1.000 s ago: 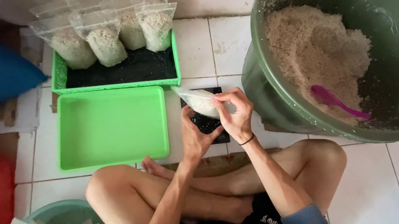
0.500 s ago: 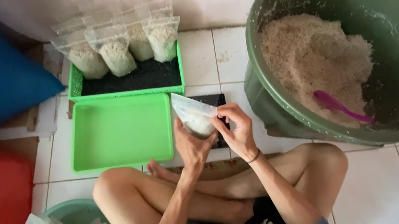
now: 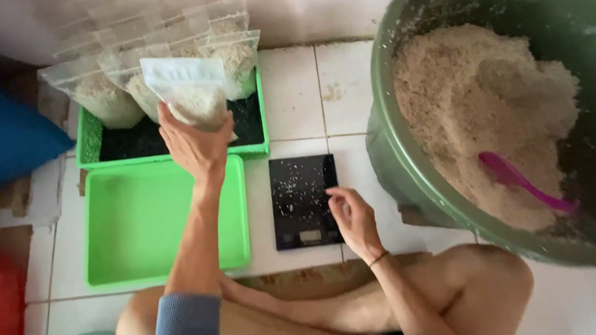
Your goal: The person scoops a granular material from a large green bucket into small clear plastic bags using a pink scoop. They place the filled bags on a digital scale to check weight, then fold and seal the bags before placing them into a green tray.
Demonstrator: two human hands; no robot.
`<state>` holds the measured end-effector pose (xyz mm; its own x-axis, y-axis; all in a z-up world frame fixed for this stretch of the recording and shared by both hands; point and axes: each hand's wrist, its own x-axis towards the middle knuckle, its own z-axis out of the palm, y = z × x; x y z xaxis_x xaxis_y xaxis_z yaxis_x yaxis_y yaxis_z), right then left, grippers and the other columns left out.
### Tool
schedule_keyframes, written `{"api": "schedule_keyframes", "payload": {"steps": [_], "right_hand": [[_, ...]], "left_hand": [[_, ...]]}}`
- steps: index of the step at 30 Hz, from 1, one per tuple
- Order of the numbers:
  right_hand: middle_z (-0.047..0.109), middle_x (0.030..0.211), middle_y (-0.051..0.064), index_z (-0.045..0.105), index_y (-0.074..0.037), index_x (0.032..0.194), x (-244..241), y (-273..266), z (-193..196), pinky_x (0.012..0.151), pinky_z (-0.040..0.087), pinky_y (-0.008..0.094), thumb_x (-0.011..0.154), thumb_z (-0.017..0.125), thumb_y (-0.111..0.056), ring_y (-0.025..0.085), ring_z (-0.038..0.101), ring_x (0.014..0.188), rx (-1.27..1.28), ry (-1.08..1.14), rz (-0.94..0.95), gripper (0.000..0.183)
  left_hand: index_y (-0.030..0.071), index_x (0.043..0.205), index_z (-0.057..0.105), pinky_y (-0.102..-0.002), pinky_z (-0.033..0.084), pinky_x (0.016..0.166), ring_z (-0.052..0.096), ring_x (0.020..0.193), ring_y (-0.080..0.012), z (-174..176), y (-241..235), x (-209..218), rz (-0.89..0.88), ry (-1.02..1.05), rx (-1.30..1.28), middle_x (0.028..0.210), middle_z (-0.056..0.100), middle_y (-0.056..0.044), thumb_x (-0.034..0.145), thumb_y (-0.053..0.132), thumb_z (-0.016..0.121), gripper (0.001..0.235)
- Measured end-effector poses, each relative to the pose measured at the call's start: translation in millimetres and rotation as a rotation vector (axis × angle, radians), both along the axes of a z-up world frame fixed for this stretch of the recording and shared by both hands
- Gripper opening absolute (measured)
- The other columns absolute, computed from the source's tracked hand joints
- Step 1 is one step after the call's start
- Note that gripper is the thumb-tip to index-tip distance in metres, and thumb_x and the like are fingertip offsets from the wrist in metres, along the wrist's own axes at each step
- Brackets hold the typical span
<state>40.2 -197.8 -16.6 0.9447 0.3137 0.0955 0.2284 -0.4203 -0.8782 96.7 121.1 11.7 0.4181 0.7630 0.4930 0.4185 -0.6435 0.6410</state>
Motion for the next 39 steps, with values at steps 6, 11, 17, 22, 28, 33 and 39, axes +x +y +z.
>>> {"api": "schedule_keyframes", "payload": {"steps": [6,11,17,22,28,33,39], "right_hand": [[0.07,0.096,0.007,0.069,-0.013,0.116,9.8,-2.6,-1.5,0.071,0.053,0.031,0.097,0.059,-0.016,0.019,0.067,0.085,-0.048,0.018,0.043,0.022],[0.068,0.098,0.001,0.065,-0.012,0.116,13.2,5.9,7.0,0.069,0.051,0.025,0.096,0.057,-0.021,0.011,0.062,0.076,-0.075,0.028,0.088,0.024],[0.068,0.092,0.0,0.067,-0.011,0.113,15.0,7.9,4.8,0.063,0.048,0.023,0.095,0.058,-0.019,0.01,0.054,0.066,-0.059,0.009,0.156,0.021],[0.067,0.091,-0.001,0.066,-0.013,0.114,13.3,8.5,0.6,0.06,0.047,0.023,0.096,0.057,-0.017,0.009,0.054,0.066,-0.075,-0.022,0.2,0.021],[0.068,0.096,0.001,0.068,-0.011,0.111,10.9,11.7,6.3,0.065,0.049,0.025,0.096,0.057,-0.015,0.011,0.061,0.074,-0.068,0.004,0.22,0.019],[0.068,0.095,0.0,0.068,-0.014,0.114,7.8,7.0,3.6,0.067,0.051,0.024,0.096,0.055,-0.019,0.011,0.063,0.077,-0.11,0.066,0.198,0.022],[0.067,0.093,0.0,0.067,-0.012,0.114,9.3,6.2,1.4,0.063,0.05,0.023,0.095,0.058,-0.013,0.009,0.058,0.07,-0.067,0.046,0.201,0.022]], "left_hand": [[0.011,0.146,0.034,-0.043,0.048,0.101,0.057,0.12,-0.0307,-42.1,31.5,58.1,0.075,0.172,-0.067,0.134,0.053,-0.014,0.053,0.038,0.091,0.113],[0.007,0.137,0.037,-0.043,0.051,0.09,0.051,0.116,-0.0337,-55.0,31.1,84.2,0.168,0.188,0.116,0.132,0.05,-0.014,0.06,0.048,0.097,0.106],[0.01,0.132,0.034,-0.049,0.05,0.077,0.046,0.106,-0.0366,-57.4,25.7,101.8,0.275,0.118,0.015,0.124,0.04,-0.013,0.048,0.038,0.102,0.111],[0.013,0.131,0.029,-0.044,0.051,0.072,0.049,0.099,-0.0364,-59.3,31.6,92.8,0.2,0.209,-0.104,0.115,0.039,-0.016,0.048,0.038,0.103,0.114],[0.001,0.136,0.025,-0.054,0.049,0.077,0.049,0.106,-0.047,-66.7,33.0,74.1,-0.037,-0.05,-0.366,0.124,0.041,-0.025,0.058,0.016,0.1,0.11],[0.011,0.1,0.03,-0.05,0.038,0.063,0.051,0.083,-0.0372,-69.5,28.5,75.3,-0.061,0.07,-0.54,0.098,0.046,-0.014,0.091,0.019,0.074,0.045],[-0.002,0.144,0.012,-0.055,0.043,0.075,0.053,0.097,-0.0479,-106.5,36.6,93.3,-0.044,0.13,-0.561,0.121,0.043,-0.025,0.094,0.032,0.07,0.084]]}}
